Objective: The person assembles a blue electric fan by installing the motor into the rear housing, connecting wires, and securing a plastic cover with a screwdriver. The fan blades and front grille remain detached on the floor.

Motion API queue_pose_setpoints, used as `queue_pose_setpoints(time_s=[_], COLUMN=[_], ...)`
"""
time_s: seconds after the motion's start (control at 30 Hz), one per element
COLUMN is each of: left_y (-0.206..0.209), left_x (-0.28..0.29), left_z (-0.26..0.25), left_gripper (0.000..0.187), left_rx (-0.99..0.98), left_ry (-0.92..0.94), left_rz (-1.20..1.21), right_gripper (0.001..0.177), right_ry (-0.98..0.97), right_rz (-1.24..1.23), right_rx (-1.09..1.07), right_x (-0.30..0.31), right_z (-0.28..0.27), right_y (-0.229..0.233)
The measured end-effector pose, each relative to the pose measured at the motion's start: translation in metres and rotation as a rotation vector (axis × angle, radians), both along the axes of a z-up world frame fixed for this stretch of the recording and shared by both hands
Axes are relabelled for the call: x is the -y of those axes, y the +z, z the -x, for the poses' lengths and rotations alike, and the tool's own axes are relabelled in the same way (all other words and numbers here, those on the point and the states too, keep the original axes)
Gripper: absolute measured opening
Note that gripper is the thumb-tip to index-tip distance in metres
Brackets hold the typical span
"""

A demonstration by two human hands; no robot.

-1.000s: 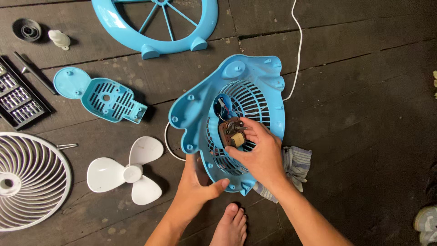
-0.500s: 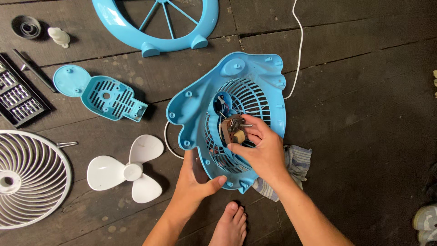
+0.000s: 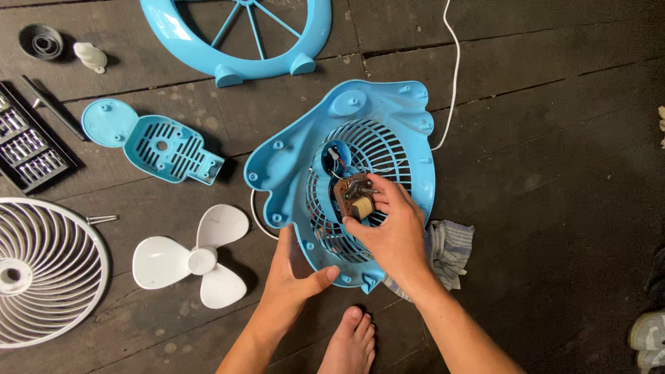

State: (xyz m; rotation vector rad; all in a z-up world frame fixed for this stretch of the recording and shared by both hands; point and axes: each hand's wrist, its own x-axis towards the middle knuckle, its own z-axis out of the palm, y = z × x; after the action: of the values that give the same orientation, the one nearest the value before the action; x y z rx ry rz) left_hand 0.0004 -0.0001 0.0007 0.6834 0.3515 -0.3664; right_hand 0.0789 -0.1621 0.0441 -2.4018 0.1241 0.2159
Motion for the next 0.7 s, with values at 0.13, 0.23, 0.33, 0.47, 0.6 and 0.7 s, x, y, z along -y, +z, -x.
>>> queue_pose_setpoints(time_s=[0.13,0.23,0.33,0.47,0.6,0.7], left_y=[0.001,-0.002,-0.008,-0.016,-0.022,-0.026], left_x=[0.001,0.000,0.000,-0.004,0.002,0.010], left_z=[-0.001,0.001,0.005,0.007,0.010,0.012], left_gripper=[0.096,0.094,0.092,0.084,0.073,0.056], left_rx=[0.038,-0.008,-0.078,-0.128,-0.155,-0.266], left_ry=[0.005,-0.008,0.003,0.043,0.053,0.069], left_rz=[-0.030,-0.010,0.044,0.188,0.132,0.069], right_gripper=[0.069,0.069,0.068,0.065,0.064,0.064], right_ry=[0.019,0.043,0.045,0.108,0.123,0.131], right_rz=[-0.015,0.005,0.039,0.149,0.220,0.247], right_rx=[-0.005,0.004,0.008,0.081,0.118,0.122], right_x=[-0.002,-0.004,-0.008,-0.013,-0.014,-0.014], right_z=[0.001,0.001,0.002,0.005,0.007,0.007], right_y=[0.003,0.005,0.006,0.008,0.008,0.006])
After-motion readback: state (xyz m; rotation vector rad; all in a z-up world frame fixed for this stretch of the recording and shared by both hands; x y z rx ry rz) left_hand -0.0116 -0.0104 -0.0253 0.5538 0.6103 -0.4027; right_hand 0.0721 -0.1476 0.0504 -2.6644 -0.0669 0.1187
